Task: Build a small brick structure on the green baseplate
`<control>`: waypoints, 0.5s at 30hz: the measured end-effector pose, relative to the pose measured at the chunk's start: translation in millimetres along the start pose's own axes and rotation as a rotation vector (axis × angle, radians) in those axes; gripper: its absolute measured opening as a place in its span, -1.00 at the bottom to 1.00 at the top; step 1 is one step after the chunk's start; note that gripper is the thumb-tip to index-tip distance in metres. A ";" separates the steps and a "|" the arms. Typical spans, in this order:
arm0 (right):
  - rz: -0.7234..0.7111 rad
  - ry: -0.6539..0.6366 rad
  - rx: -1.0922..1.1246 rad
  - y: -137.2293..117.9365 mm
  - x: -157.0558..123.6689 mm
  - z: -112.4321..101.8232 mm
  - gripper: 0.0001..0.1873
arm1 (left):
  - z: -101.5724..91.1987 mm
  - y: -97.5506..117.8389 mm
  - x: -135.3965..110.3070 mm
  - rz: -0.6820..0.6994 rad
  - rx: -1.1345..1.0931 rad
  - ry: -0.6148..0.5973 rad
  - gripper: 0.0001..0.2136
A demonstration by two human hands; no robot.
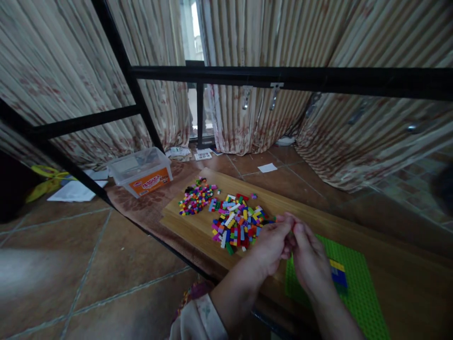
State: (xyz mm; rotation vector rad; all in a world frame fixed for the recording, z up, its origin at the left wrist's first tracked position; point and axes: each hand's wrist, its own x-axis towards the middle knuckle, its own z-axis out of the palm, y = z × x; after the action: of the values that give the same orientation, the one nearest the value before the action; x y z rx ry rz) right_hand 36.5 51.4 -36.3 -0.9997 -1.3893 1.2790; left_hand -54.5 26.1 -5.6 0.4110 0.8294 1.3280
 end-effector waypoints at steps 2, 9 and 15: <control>0.040 0.009 0.014 -1.7 -1.5 0.8 -0.52 | 4.1 -1.4 -1.5 -0.035 -0.043 -0.019 -0.50; -0.027 0.043 -0.064 -16.3 -6.8 0.9 -0.50 | 14.9 -0.3 -7.0 -0.059 -0.213 0.022 -0.48; 0.011 0.131 -0.109 -17.2 -9.1 -1.3 -0.48 | 19.3 -2.9 -8.5 -0.067 -0.263 -0.018 -0.52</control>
State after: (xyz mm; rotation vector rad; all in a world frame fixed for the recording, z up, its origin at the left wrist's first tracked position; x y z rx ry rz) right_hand 40.2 40.8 -20.4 -1.1465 -1.3652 1.1346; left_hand -38.6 20.9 7.5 0.1864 0.6376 1.3477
